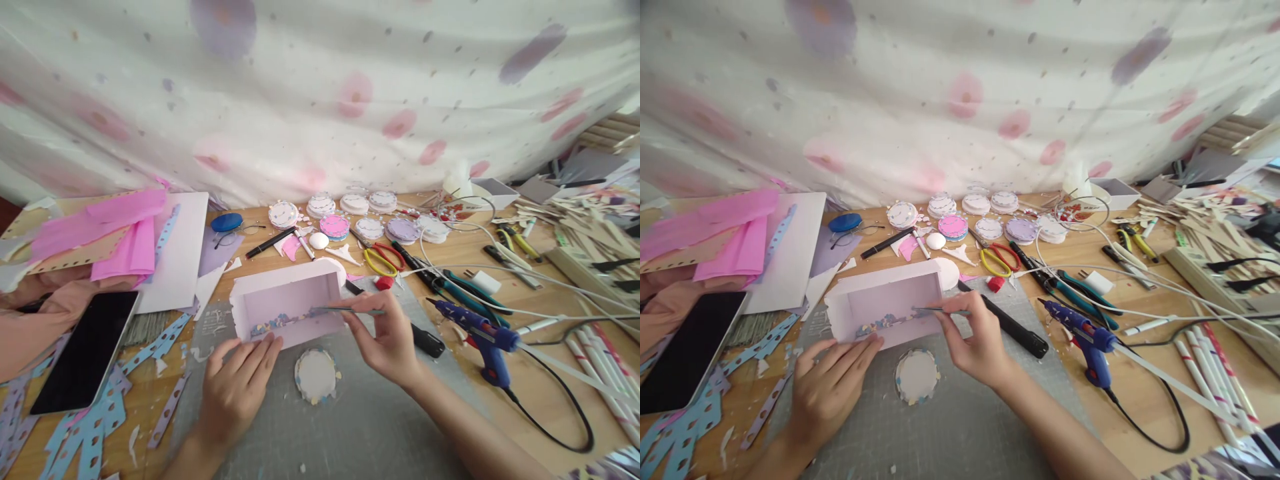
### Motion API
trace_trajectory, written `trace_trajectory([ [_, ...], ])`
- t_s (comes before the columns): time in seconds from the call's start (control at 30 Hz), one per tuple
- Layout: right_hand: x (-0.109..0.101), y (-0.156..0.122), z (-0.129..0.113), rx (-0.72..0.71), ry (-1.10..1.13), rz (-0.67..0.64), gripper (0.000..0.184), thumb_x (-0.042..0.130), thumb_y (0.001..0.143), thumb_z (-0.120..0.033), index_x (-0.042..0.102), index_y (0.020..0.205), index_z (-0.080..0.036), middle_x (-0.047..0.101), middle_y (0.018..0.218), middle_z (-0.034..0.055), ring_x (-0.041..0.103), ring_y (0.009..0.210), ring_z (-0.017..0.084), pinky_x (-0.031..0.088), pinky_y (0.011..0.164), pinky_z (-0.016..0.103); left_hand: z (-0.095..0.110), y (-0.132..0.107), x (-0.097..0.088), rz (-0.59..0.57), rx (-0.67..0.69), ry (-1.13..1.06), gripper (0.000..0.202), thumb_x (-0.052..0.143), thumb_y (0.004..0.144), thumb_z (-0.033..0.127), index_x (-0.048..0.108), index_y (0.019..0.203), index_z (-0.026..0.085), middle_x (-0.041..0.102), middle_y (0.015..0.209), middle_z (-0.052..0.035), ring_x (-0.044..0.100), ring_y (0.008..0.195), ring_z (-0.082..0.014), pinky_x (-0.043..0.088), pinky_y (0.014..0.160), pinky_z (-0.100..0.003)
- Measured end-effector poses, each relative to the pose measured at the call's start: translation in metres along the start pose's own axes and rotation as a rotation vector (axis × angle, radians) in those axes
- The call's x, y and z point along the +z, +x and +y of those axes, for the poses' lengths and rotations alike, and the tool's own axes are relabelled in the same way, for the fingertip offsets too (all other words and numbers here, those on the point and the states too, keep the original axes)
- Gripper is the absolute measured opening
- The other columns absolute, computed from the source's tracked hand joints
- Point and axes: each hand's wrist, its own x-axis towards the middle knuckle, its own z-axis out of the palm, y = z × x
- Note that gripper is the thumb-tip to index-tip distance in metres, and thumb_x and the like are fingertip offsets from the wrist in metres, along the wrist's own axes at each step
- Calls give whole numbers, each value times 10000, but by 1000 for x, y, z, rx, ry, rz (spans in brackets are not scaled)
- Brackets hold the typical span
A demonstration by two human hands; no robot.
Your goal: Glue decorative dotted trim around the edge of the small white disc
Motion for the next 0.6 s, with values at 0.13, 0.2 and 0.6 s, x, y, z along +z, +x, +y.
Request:
trace_trajectory([
  [0.13,-11,-2,-7,98,180,214,215,582,868,-97,442,917,-252,711,913,55,678,826,183,509,655,308,-8,7,-1,50,-49,11,360,482,857,-26,642,1089,198,779,892,-11,692,743,-152,358,871,-374],
  [0.2,-16,-4,-8,140,221,301,214,606,863,-116,440,897,-247,712,863,39,679,765,168,500,595,275,-17,11,-2,72,-80,23,350,504,847,-19,648,1064,216,777,858,-4,686,730,-159,358,874,-385],
  [0.6,-19,-11,0,306,309,390,216,659,847,-232,443,855,-238,714,824,33,606,606,129,500,577,283,-74,34,11,-15,-224,85,211,549,895,230,643,1084,228,736,979,-79,655,902,-273,378,871,-442],
])
